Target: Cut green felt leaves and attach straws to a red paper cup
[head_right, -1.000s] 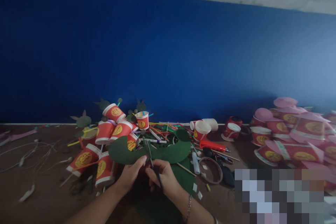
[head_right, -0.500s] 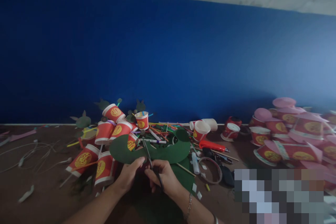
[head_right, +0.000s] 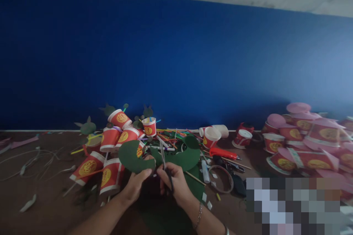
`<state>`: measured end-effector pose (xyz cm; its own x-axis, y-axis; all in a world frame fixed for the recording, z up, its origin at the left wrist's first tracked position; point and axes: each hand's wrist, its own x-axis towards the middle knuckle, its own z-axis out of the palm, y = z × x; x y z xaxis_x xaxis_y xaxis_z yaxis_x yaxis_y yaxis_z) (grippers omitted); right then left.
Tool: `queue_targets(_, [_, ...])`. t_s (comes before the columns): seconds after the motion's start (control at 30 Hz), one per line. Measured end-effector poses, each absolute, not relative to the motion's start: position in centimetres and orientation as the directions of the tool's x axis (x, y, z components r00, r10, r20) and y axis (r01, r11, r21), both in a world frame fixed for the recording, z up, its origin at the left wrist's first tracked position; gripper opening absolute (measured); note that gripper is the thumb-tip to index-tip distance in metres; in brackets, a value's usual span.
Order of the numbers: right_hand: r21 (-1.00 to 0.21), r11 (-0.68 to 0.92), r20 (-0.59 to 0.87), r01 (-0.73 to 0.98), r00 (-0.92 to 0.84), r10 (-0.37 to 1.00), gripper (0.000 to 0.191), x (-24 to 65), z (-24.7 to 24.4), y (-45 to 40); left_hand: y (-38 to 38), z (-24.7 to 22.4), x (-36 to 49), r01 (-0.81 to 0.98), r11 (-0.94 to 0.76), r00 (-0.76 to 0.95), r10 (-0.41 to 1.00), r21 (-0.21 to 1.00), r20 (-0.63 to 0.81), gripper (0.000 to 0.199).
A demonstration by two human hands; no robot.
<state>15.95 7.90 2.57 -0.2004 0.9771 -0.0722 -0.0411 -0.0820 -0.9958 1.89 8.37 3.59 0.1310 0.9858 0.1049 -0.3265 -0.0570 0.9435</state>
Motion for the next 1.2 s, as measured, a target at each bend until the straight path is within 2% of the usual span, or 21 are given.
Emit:
queue_targets(0.1, [-0.994,-0.055,-0.040,-0.094,-0.156,0.987,0.037,16.1,2.5,8.1,8.0,4.7,2.2,-0.246,-0.033,0.335,0.935,0.969,0.117,0.006])
queue_targets(0.17, [-0.995,-0.044,-0.030,-0.094,-0.149,0.988,0.037,16.2,2.4,8.2,8.1,4.8,2.6,-0.205,-0.018,0.397,0.912,0.979,0.100,0.005])
queue_targets(0.27, [-0.994,-0.019,-0.009,-0.107,-0.092,0.996,0.036,16.3,2.5,8.4,8.5,4.2,2.7,-0.140,-0.088,0.264,0.957,0.986,0.123,0.008])
queue_targets(0.33, [-0.993,-0.019,-0.011,-0.120,-0.064,0.998,0.035,16.2,2.5,8.4,8.9,3.5,2.6,-0.084,-0.164,0.103,0.980,0.983,0.172,0.019])
queue_targets(0.4, [-0.991,-0.023,-0.016,-0.128,-0.051,0.999,0.035,16.1,2.6,8.4,9.1,3.0,2.4,-0.058,-0.181,0.032,0.983,0.982,0.183,0.024])
queue_targets(0.6, [-0.985,-0.019,-0.023,-0.169,0.023,0.999,0.037,15.8,2.8,8.1,8.9,2.9,2.6,-0.105,-0.163,0.143,0.974,0.981,0.177,0.018])
queue_targets(0.73, [-0.981,-0.073,-0.050,-0.182,-0.124,0.991,0.033,15.7,2.8,7.8,9.0,2.9,2.5,-0.171,-0.154,0.022,0.987,0.973,0.160,0.020])
queue_targets(0.9, [-0.966,-0.197,-0.108,-0.170,-0.428,0.897,0.036,15.4,2.7,7.0,9.1,2.7,2.2,-0.166,-0.123,-0.329,0.942,0.978,0.063,0.023])
queue_targets(0.97, [-0.971,-0.201,-0.110,-0.132,-0.500,0.859,0.039,15.3,2.6,6.8,9.1,2.7,2.1,-0.170,-0.120,-0.404,0.914,0.978,0.042,0.023])
queue_targets(1.07, [-0.985,-0.154,-0.098,-0.073,-0.498,0.861,0.043,15.2,2.6,6.6,9.1,2.9,2.2,-0.158,-0.140,-0.382,0.922,0.977,0.070,0.020])
queue_targets(1.2, [-0.994,-0.106,-0.085,-0.021,-0.447,0.891,0.045,15.3,2.6,6.8,9.3,3.1,2.3,-0.116,-0.164,-0.225,0.965,0.980,0.135,0.020])
